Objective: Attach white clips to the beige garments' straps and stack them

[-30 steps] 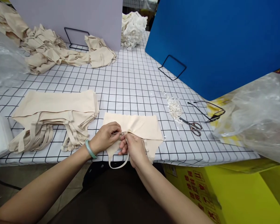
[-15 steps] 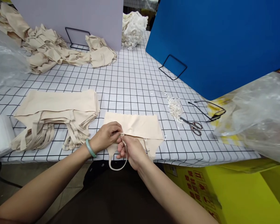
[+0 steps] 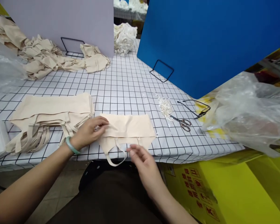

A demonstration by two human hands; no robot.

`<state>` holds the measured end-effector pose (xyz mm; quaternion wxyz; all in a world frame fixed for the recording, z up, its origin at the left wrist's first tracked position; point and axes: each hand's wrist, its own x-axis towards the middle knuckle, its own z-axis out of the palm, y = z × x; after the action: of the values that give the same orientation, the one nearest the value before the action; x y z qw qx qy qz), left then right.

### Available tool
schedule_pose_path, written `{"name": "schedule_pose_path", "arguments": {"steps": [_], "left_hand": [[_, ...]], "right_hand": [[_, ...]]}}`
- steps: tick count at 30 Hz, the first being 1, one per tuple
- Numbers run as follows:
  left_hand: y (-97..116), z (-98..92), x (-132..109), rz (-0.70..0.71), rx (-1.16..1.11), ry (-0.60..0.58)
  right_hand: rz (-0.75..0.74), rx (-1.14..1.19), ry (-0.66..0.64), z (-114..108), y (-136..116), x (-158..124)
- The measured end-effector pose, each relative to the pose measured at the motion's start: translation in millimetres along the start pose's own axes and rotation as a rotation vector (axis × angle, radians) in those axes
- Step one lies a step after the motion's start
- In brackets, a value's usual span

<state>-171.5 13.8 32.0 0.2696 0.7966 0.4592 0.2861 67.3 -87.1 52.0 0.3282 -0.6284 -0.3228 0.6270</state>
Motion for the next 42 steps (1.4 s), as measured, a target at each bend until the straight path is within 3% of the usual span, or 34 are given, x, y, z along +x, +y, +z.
{"name": "schedule_pose_path", "arguments": {"steps": [2,5,8,11,13,16,20,22,24,27,29,32,37,39,42], "left_hand": [[-5.3,-9.6,11.9,-0.117,0.234,0.077],[-11.4,-16.3,35.2,-0.280,0.615,-0.058],[-14.3,-18.5,57.6,-0.377,0.742,-0.267],[-13.9,-21.1,70.4,-0.420,0.695,-0.444],[-10.7,-22.5,70.1,-0.388,0.661,-0.476],[0.5,-25.0,53.5,-0.318,0.479,-0.361],[28.8,-39.9,11.8,-0.311,-0.198,-0.163],[46.4,-55.2,-7.3,-0.264,-0.469,-0.058],[62.9,-77.2,-20.4,-0.187,-0.600,0.066],[80.5,-123.2,-31.6,-0.042,-0.573,0.297],[86.7,-157.8,-38.5,0.032,-0.506,0.459],[89.1,-202.7,-55.1,0.048,-0.436,0.663],[71.7,-241.9,-100.7,-0.175,-0.332,0.803],[52.5,-249.2,-118.3,-0.277,-0.340,0.789],[7.4,-254.5,-131.8,-0.396,-0.429,0.725]], "right_hand": [[-0.224,-0.306,0.223,-27.6,-15.5,23.9],[-0.389,-0.697,0.427,-64.9,-42.0,78.5],[-0.433,-0.962,0.493,-80.1,-58.3,132.9],[-0.393,-1.021,0.437,-77.9,-62.2,158.2],[-0.380,-1.006,0.364,-75.4,-62.5,154.2],[-0.367,-0.872,0.276,-78.2,-65.2,124.7],[-0.415,-0.411,0.094,-94.5,-75.9,70.4],[-0.481,-0.290,0.079,-102.4,-85.9,48.7],[-0.607,-0.203,0.112,-102.8,-101.8,34.0],[-0.855,-0.077,0.074,-78.3,-136.9,21.4],[-0.985,-0.014,-0.020,-45.4,-161.6,16.9],[-1.055,0.068,-0.165,14.6,-185.8,17.8],[-0.931,0.126,-0.375,96.0,-179.8,36.9],[-0.822,0.112,-0.448,118.0,-169.1,46.1],[-0.680,0.072,-0.473,147.7,-153.2,68.6]]}}
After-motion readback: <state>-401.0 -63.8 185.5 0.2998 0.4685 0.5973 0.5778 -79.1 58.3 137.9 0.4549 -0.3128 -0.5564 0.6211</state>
